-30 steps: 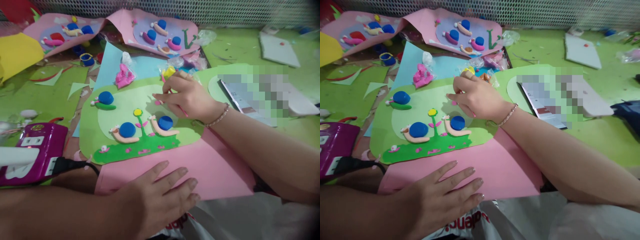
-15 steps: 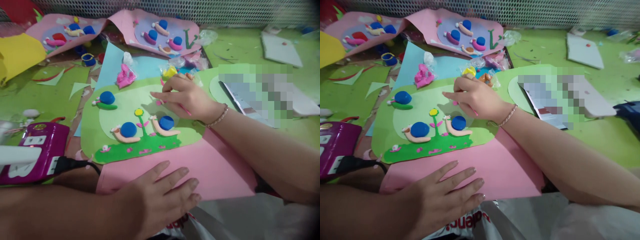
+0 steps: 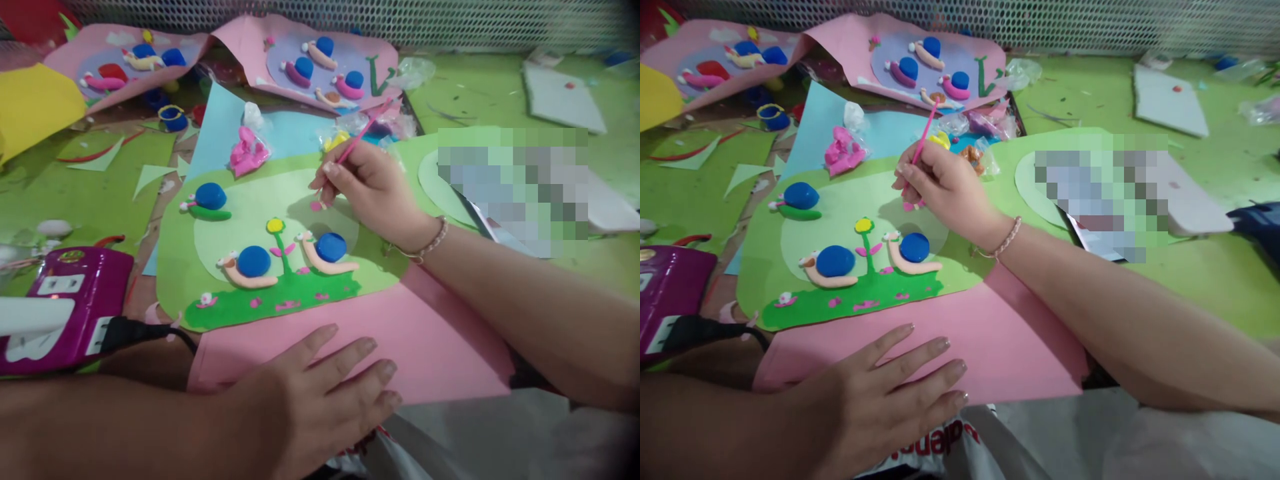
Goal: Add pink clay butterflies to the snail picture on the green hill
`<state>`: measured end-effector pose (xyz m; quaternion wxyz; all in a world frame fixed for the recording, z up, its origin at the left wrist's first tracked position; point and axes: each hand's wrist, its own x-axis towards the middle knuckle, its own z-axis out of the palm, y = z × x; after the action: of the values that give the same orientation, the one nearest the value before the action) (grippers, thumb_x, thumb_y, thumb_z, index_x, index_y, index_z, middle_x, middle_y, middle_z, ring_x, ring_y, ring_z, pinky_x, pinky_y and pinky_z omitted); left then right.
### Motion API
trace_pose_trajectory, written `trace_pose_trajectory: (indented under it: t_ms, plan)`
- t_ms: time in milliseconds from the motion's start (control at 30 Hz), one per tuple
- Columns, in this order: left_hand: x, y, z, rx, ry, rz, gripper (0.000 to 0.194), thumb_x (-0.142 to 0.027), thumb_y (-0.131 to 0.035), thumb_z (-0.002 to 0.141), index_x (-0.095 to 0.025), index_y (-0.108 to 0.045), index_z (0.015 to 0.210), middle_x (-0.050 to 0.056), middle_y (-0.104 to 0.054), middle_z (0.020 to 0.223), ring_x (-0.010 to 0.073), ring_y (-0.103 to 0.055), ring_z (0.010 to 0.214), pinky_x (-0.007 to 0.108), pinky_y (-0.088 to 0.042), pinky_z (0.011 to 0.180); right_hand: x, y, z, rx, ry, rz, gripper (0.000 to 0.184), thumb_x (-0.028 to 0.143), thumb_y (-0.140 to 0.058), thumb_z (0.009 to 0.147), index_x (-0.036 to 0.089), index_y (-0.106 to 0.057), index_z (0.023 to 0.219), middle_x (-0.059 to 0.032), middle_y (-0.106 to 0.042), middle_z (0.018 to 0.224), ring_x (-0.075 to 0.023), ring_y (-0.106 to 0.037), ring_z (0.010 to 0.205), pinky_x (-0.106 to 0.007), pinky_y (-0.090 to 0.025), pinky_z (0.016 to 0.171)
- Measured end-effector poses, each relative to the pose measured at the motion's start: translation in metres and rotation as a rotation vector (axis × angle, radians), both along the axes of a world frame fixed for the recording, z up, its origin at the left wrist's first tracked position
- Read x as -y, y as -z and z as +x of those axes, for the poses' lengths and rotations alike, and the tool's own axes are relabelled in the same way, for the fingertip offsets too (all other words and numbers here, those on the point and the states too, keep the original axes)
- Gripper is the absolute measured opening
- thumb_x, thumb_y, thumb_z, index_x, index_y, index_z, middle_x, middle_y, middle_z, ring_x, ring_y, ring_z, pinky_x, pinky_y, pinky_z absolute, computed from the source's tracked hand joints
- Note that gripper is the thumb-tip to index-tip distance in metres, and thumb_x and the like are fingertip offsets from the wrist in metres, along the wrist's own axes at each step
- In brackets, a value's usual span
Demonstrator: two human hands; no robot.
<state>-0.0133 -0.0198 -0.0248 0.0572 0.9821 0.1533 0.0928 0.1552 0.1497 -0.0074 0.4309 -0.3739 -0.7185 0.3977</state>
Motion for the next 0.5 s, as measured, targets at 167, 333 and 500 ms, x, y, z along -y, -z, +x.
trace_pose_trajectory:
  t_ms: [167, 333, 500]
  plan:
    - [-0.0010, -0.0012, -0.0001, 0.006, 0.003, 0.004, 0.044, -0.022, -0.033, 0.096, -0.021, -0.042, 0.139, 0.001, -0.038, 0.148, 0.0258, -0.030, 0.135, 0.047, -0.031, 0.107, 0.0000, 0.0006, -0.0012, 0.017, 0.000, -0.059, 0.015, 0.021, -0.057, 0.088, 0.017, -0.052, 0.075, 0.0031, -0.060, 0.058, -0.0069, -0.061, 0.054, -0.018, -0.052, 0.054]
    - [0.0006, 0.0000, 0.0008, 0.025, -0.019, -0.002, 0.043, -0.022, -0.031, 0.098, -0.022, -0.044, 0.138, -0.001, -0.039, 0.147, 0.0246, -0.031, 0.135, 0.046, -0.030, 0.108, -0.0015, -0.0005, -0.0008, -0.012, 0.004, -0.084, 0.012, 0.016, -0.057, 0.087, 0.016, -0.055, 0.076, 0.0027, -0.059, 0.059, -0.0064, -0.061, 0.053, -0.018, -0.052, 0.053]
    - [0.0006, 0.0006, 0.0007, 0.028, -0.018, 0.000, 0.043, -0.021, -0.029, 0.098, -0.022, -0.043, 0.138, -0.001, -0.039, 0.148, 0.0246, -0.031, 0.135, 0.046, -0.029, 0.108, -0.0020, -0.0004, -0.0008, -0.015, 0.006, -0.116, 0.011, 0.016, -0.060, 0.085, 0.014, -0.057, 0.075, 0.0012, -0.061, 0.061, -0.0066, -0.061, 0.054, -0.019, -0.053, 0.054]
